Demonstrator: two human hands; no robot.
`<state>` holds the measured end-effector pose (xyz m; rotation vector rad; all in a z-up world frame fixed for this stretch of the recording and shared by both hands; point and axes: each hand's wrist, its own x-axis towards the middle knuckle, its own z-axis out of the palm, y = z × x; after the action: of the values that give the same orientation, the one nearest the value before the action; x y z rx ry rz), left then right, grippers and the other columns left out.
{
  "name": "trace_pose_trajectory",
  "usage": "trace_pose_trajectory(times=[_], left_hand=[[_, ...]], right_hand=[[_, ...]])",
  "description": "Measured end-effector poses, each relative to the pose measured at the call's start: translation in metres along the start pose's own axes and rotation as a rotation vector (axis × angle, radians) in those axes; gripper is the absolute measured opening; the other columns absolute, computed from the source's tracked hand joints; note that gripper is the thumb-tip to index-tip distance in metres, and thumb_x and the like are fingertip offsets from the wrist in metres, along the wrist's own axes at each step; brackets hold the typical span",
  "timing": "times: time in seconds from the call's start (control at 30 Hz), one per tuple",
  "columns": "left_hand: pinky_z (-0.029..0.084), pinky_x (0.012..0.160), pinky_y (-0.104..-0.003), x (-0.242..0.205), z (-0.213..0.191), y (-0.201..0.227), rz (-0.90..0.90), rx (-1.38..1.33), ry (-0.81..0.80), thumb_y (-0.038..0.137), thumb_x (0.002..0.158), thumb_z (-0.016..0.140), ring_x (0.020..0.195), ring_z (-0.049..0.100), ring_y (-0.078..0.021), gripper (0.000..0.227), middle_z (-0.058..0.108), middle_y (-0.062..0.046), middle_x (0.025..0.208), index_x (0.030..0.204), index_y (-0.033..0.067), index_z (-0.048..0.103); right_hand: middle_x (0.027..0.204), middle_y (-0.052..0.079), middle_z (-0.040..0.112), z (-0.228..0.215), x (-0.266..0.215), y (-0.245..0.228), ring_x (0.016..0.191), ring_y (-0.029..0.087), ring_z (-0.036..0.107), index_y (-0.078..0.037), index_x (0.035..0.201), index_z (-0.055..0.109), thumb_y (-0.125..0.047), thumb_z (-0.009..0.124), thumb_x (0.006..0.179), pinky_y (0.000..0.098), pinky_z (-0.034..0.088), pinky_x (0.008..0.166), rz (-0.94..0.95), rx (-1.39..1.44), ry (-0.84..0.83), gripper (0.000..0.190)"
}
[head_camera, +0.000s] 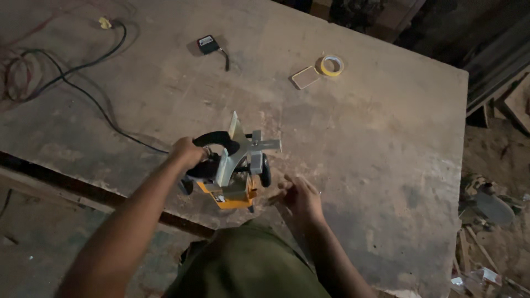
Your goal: The person assembles a handheld power tool on a workbench. They attach a metal guide plate to the tool body, secure it with a hammer, and then adjust the plate's position using a small metal rod.
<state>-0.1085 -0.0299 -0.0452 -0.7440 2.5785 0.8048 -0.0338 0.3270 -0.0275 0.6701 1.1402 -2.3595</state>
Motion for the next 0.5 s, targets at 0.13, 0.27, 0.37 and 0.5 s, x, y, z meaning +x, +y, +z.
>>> trace_pose_trajectory(times=[0.13,0.27,0.37,0.5], left_hand=[[0.058,0.074,-0.046,0.003,0.001,0.002,-0.102,-0.198,0.009,0.021,0.072,0.083,0.084,0.077,-0.0379,0.042,0.076,-0.027,0.091,0.097,-0.0122,0.075],[0.057,0.075,-0.047,-0.001,-0.001,0.018,-0.142,-0.267,-0.061,0.020,0.075,0.079,0.085,0.076,-0.0364,0.044,0.077,-0.027,0.096,0.105,-0.0119,0.073],[0.057,0.079,-0.045,-0.003,-0.002,0.039,-0.103,-0.189,-0.065,0.023,0.080,0.078,0.091,0.075,-0.0366,0.047,0.075,-0.029,0.104,0.112,-0.0115,0.071],[0.057,0.083,-0.043,0.002,0.008,0.068,-0.087,-0.227,-0.070,0.021,0.078,0.079,0.099,0.074,-0.0365,0.051,0.073,-0.029,0.113,0.116,-0.0125,0.069]], right_hand=[[0.089,0.010,0.067,-0.004,-0.004,0.004,0.072,0.020,0.065,0.003,0.121,0.064,-0.015,0.064,0.096,0.0378,0.057,0.067,-0.035,-0.176,0.074,0.030],[0.098,0.012,0.075,0.027,0.009,0.016,0.075,0.020,0.067,0.001,0.127,0.069,-0.017,0.067,0.097,0.0359,0.059,0.066,-0.287,-0.630,-0.232,0.035],[0.099,0.011,0.075,0.060,0.023,0.014,0.078,0.021,0.072,-0.003,0.129,0.066,-0.024,0.067,0.096,0.0336,0.057,0.067,-0.472,-1.125,-0.250,0.038],[0.096,0.006,0.070,0.071,0.041,-0.004,0.081,0.026,0.071,-0.009,0.123,0.066,-0.026,0.058,0.099,0.0487,0.060,0.058,0.053,-1.126,-0.060,0.030]])
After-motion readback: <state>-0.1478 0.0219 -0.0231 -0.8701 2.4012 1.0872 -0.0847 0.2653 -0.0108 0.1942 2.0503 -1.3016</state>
